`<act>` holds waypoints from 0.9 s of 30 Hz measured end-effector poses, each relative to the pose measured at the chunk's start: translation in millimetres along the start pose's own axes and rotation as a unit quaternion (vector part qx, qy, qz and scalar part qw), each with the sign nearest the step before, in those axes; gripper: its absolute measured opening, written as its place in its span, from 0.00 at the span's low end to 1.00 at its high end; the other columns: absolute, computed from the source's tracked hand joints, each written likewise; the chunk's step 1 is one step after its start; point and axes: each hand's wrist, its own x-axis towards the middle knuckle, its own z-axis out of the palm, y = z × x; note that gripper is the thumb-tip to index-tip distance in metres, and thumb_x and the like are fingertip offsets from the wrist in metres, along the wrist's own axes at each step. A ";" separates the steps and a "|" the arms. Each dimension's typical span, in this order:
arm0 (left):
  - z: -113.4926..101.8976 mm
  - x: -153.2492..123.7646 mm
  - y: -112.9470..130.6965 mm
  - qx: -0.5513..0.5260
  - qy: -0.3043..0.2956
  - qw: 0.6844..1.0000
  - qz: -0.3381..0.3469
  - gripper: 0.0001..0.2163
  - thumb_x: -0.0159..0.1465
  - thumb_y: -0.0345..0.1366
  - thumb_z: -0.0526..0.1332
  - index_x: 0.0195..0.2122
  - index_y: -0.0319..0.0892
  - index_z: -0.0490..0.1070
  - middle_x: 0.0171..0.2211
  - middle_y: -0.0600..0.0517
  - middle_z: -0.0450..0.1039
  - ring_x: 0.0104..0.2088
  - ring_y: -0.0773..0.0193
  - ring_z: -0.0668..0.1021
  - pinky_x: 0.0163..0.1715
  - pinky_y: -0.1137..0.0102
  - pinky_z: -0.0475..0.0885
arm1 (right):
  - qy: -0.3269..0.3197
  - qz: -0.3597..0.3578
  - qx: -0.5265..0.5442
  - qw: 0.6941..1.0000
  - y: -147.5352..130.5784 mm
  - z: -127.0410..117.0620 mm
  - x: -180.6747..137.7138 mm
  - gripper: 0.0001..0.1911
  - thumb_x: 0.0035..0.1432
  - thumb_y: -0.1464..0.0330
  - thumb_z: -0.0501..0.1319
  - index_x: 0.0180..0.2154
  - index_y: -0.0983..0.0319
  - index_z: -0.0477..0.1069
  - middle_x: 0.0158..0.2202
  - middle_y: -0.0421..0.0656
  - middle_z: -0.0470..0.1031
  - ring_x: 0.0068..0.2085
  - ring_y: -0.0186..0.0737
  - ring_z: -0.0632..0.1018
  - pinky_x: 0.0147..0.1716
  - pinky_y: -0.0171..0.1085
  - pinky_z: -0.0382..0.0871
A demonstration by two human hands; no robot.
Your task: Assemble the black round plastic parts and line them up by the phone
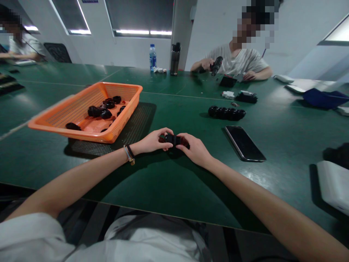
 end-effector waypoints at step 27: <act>-0.1 0.0 -0.1 0.011 -0.003 1.000 -0.006 0.16 0.52 0.30 0.62 0.41 0.39 0.61 0.28 0.58 0.66 0.22 0.74 0.74 0.27 0.75 0.71 | -0.024 0.009 -0.019 1.000 -0.5 -1.0 1.2 0.12 0.55 0.70 0.57 0.43 0.64 0.67 0.35 0.45 0.73 0.34 0.39 0.72 0.35 0.38 0.65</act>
